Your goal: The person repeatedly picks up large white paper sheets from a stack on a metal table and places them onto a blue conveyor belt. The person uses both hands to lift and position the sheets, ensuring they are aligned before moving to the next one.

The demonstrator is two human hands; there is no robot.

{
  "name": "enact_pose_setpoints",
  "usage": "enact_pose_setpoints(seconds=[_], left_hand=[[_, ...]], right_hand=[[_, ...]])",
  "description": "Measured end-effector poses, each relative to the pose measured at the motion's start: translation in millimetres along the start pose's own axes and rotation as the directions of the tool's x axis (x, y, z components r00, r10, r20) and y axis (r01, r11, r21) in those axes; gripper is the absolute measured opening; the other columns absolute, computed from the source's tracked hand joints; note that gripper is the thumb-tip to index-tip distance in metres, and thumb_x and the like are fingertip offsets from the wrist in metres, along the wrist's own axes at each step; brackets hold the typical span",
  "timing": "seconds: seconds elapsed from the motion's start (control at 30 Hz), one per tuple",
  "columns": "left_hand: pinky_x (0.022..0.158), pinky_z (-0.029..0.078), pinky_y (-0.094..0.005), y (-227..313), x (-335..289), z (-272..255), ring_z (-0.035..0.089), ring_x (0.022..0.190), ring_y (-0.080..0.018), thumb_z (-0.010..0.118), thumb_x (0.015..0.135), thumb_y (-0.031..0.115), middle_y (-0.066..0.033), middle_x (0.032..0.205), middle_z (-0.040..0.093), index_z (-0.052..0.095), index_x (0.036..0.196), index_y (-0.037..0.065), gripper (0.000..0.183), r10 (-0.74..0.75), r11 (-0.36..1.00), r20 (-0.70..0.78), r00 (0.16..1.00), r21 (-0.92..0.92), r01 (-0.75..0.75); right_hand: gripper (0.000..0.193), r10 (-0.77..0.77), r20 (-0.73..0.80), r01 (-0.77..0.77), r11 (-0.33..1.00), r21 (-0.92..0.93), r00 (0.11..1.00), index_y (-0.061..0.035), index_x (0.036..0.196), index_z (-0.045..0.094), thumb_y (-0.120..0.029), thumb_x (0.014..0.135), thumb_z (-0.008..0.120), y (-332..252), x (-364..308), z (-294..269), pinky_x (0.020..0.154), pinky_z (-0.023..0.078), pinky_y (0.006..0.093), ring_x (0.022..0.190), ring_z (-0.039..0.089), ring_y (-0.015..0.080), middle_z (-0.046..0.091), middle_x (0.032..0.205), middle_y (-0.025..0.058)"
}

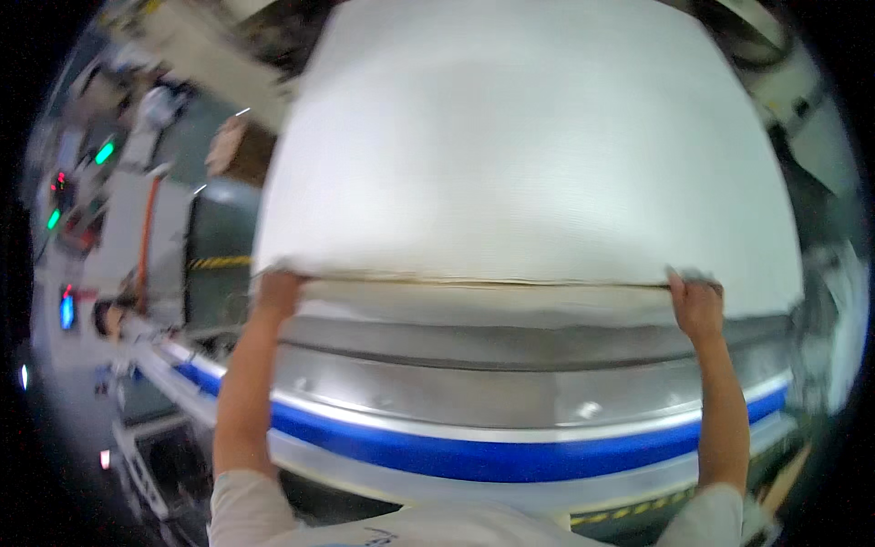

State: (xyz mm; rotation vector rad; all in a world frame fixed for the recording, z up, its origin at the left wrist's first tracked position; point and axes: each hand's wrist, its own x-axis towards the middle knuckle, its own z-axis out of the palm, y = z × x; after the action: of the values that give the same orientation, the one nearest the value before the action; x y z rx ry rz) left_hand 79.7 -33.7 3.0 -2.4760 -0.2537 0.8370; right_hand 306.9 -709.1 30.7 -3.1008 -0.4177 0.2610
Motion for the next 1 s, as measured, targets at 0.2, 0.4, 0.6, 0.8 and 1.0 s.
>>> enact_pose_setpoints(seconds=[0.2,0.4,0.6,0.8,1.0], left_hand=[[0.080,0.050,-0.0355,-26.9,-8.8,37.2,0.062,0.094,-0.0229,0.062,0.082,0.016,-0.0064,0.103,0.064,0.064,0.109,0.015,0.027,-0.183,0.968,-0.023,0.983,-0.181,0.176],[0.078,0.047,-0.0450,-39.7,20.0,74.7,0.059,0.091,-0.0373,0.041,0.091,0.013,-0.0190,0.095,0.063,0.058,0.106,-0.001,0.026,-0.476,0.738,0.129,0.870,-0.480,0.474],[0.081,0.045,-0.0447,-34.7,27.3,78.1,0.057,0.092,-0.0381,0.041,0.088,0.009,-0.0215,0.095,0.062,0.058,0.103,-0.003,0.025,-0.242,0.947,-0.175,0.954,-0.255,0.194],[0.085,0.043,-0.0391,-46.1,9.8,89.9,0.056,0.094,-0.0303,0.050,0.084,0.006,-0.0137,0.096,0.060,0.059,0.095,0.004,0.014,-0.316,0.909,0.028,0.948,-0.277,0.311],[0.103,0.032,-0.0417,-28.0,-28.2,16.7,0.055,0.108,-0.0252,0.047,0.084,0.003,-0.0063,0.110,0.063,0.062,0.109,0.016,0.033,-0.268,0.962,-0.062,0.961,-0.076,0.263]], right_hand=[[0.048,0.020,0.002,-0.018,0.923,-0.385,1.000,-0.0149,0.098,0.068,-0.043,0.096,0.030,167.9,33.8,12.9,0.101,0.030,0.0482,0.084,0.062,0.0244,0.068,0.080,0.0062],[0.061,0.265,0.135,-0.209,0.921,-0.330,0.955,-0.0118,0.089,0.070,-0.048,0.096,0.022,246.4,29.1,-6.8,0.109,0.021,0.0459,0.096,0.062,0.0248,0.068,0.091,0.0107],[0.031,0.365,0.260,-0.210,0.854,-0.476,0.894,-0.0179,0.108,0.064,-0.031,0.091,0.041,368.9,20.1,-25.4,0.101,0.034,0.0424,0.106,0.057,0.0285,0.064,0.104,0.0149],[0.026,0.307,0.187,-0.184,0.855,-0.485,0.933,-0.0091,0.102,0.064,-0.013,0.078,0.056,389.6,28.4,9.4,0.082,0.047,0.0409,0.093,0.062,0.0307,0.065,0.100,0.0099],[0.028,0.286,0.130,-0.171,0.817,-0.551,0.949,-0.0194,0.103,0.065,-0.012,0.082,0.047,374.8,20.9,-20.3,0.081,0.049,0.0407,0.091,0.063,0.0277,0.066,0.098,0.0103]])
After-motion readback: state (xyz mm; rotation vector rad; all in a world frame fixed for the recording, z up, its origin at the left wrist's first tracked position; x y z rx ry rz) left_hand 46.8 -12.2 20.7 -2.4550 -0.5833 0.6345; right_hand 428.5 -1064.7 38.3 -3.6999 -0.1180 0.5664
